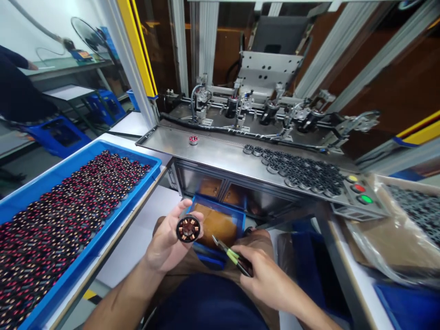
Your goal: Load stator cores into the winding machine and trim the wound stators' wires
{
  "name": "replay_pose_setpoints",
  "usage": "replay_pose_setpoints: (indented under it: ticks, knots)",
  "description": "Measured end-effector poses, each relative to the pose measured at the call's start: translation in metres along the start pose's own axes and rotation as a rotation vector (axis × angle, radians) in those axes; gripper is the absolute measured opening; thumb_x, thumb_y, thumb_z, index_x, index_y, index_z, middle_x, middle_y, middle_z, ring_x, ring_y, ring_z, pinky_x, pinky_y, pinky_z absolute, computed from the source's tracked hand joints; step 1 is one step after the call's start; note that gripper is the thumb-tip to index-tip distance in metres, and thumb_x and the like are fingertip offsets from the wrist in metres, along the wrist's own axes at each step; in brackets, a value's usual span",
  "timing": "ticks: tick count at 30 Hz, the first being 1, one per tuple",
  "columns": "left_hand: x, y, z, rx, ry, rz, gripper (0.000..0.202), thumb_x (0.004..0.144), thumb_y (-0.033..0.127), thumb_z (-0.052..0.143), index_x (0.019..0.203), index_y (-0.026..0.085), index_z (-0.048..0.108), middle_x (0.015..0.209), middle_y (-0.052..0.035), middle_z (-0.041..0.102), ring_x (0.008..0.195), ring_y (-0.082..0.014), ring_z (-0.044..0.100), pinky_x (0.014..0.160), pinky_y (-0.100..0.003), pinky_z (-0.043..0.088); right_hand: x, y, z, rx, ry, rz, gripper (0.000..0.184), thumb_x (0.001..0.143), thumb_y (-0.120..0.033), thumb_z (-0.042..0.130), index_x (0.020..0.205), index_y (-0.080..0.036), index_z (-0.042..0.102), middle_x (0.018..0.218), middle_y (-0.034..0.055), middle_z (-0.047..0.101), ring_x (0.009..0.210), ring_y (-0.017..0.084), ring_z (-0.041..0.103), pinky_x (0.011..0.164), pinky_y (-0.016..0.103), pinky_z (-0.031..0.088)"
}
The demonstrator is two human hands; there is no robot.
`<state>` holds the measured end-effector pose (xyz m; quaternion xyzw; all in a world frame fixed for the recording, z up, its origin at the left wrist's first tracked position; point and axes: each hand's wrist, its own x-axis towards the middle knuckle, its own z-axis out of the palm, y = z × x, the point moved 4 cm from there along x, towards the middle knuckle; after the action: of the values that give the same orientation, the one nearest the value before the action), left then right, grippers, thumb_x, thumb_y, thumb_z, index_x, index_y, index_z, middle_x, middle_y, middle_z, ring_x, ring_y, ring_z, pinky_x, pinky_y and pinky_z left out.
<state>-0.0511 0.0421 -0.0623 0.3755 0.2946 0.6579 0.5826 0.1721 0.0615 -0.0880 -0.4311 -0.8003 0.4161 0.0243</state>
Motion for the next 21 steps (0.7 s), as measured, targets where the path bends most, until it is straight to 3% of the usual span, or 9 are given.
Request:
replay_pose_setpoints:
  ticks: [4, 7, 10, 12, 14, 16, 18, 21]
  knots:
    - [-0.004, -0.004, -0.006, -0.238, 0.044, -0.123, 0.057, 0.067, 0.041, 0.083, 0.117, 0.028, 0.059, 0.094, -0.0026, 0.071, 0.075, -0.0125, 0.067, 0.070, -0.022, 0.054, 0.007, -0.021, -0.014, -0.055, 0.044, -0.082, 0.056, 0.064, -0.008, 0.053, 0.118, -0.019, 0.065, 0.108, 0.0073, 0.071, 0.099, 0.025, 0.065, 0.089, 0.036, 0.048]
    - [-0.007, -0.006, -0.011, -0.291, 0.047, -0.146, 0.063, 0.060, 0.029, 0.089, 0.116, 0.026, 0.059, 0.094, -0.0023, 0.071, 0.077, -0.0127, 0.068, 0.073, -0.021, 0.053, 0.031, -0.042, -0.048, -0.124, 0.209, -0.239, 0.057, 0.068, -0.012, 0.054, 0.125, -0.017, 0.059, 0.114, 0.0085, 0.068, 0.101, 0.023, 0.064, 0.090, 0.034, 0.049]
    - [-0.017, -0.004, -0.019, -0.223, 0.052, -0.131, 0.066, 0.055, 0.021, 0.091, 0.114, 0.026, 0.060, 0.097, -0.0020, 0.069, 0.083, -0.0161, 0.070, 0.075, -0.023, 0.054, 0.083, -0.058, -0.101, -0.263, 0.481, -0.381, 0.053, 0.072, -0.020, 0.056, 0.125, -0.015, 0.058, 0.114, 0.0098, 0.067, 0.101, 0.023, 0.064, 0.092, 0.034, 0.049]
    - [-0.030, 0.002, -0.028, -0.130, 0.076, -0.111, 0.064, 0.057, 0.018, 0.089, 0.113, 0.027, 0.060, 0.097, -0.0012, 0.067, 0.087, -0.0174, 0.070, 0.079, -0.025, 0.054, 0.131, -0.060, -0.133, -0.454, 0.618, -0.347, 0.055, 0.070, -0.024, 0.056, 0.123, -0.012, 0.060, 0.112, 0.0115, 0.068, 0.100, 0.025, 0.064, 0.092, 0.036, 0.050]
    - [-0.050, 0.015, -0.043, -0.006, 0.142, -0.096, 0.059, 0.061, 0.019, 0.087, 0.114, 0.026, 0.060, 0.098, -0.0019, 0.065, 0.092, -0.0180, 0.068, 0.082, -0.026, 0.053, 0.179, -0.054, -0.154, -0.505, 0.657, -0.315, 0.057, 0.067, -0.025, 0.057, 0.122, -0.008, 0.061, 0.111, 0.0160, 0.068, 0.100, 0.029, 0.064, 0.093, 0.042, 0.049]
    - [-0.074, 0.034, -0.063, 0.134, 0.240, -0.093, 0.056, 0.063, 0.021, 0.085, 0.114, 0.025, 0.060, 0.100, -0.0042, 0.066, 0.097, -0.0195, 0.067, 0.084, -0.027, 0.053, 0.217, -0.047, -0.162, -0.522, 0.671, -0.297, 0.056, 0.065, -0.026, 0.057, 0.117, -0.008, 0.063, 0.108, 0.0188, 0.068, 0.100, 0.034, 0.064, 0.092, 0.048, 0.049]
    - [-0.100, 0.060, -0.088, 0.294, 0.355, -0.099, 0.056, 0.065, 0.024, 0.084, 0.116, 0.023, 0.059, 0.101, -0.0064, 0.067, 0.099, -0.0203, 0.066, 0.086, -0.027, 0.052, 0.239, -0.039, -0.161, -0.520, 0.695, -0.288, 0.053, 0.067, -0.029, 0.056, 0.115, -0.008, 0.063, 0.107, 0.0218, 0.067, 0.100, 0.038, 0.064, 0.090, 0.054, 0.049]
    - [-0.129, 0.107, -0.126, 0.566, 0.534, -0.126, 0.056, 0.069, 0.023, 0.082, 0.119, 0.022, 0.056, 0.106, -0.0089, 0.069, 0.101, -0.0209, 0.066, 0.088, -0.028, 0.053, 0.250, -0.027, -0.159, -0.508, 0.728, -0.293, 0.050, 0.073, -0.036, 0.054, 0.117, -0.013, 0.061, 0.106, 0.0237, 0.065, 0.105, 0.044, 0.061, 0.089, 0.060, 0.045]
